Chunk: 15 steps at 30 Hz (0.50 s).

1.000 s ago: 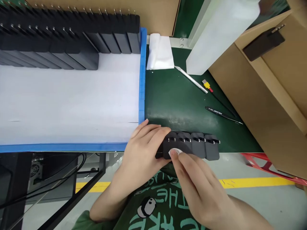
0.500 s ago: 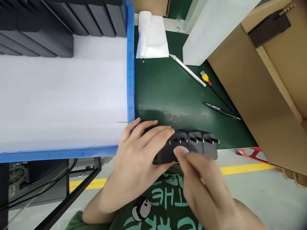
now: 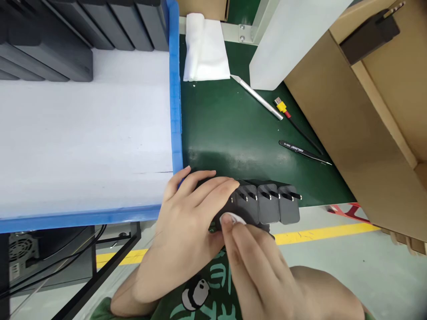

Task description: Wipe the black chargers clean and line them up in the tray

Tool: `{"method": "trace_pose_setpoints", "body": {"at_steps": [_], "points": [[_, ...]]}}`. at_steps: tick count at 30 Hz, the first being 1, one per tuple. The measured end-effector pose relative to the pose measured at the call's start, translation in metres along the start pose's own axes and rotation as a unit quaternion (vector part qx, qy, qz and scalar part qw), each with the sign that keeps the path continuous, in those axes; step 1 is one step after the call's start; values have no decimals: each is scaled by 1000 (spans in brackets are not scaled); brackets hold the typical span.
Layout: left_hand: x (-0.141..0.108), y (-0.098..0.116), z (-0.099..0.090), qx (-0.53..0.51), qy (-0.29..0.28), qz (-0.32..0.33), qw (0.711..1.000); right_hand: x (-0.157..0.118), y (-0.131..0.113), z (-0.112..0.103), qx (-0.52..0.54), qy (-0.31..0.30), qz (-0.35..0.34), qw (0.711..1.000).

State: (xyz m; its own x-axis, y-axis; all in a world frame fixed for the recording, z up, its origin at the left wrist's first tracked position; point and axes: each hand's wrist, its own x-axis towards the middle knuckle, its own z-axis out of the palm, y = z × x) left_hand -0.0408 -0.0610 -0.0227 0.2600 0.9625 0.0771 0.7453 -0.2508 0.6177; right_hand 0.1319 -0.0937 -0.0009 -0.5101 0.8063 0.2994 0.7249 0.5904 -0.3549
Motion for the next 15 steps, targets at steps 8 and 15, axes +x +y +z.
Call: {"method": "trace_pose_setpoints", "body": {"at_steps": [8, 15], "points": [[0, 1, -1, -6, 1, -5, 1000, 2, -3, 9, -26, 32, -20, 999], [0, -1, -3, -2, -6, 5, 1000, 15, -2, 2, -11, -6, -47, 999]]}}
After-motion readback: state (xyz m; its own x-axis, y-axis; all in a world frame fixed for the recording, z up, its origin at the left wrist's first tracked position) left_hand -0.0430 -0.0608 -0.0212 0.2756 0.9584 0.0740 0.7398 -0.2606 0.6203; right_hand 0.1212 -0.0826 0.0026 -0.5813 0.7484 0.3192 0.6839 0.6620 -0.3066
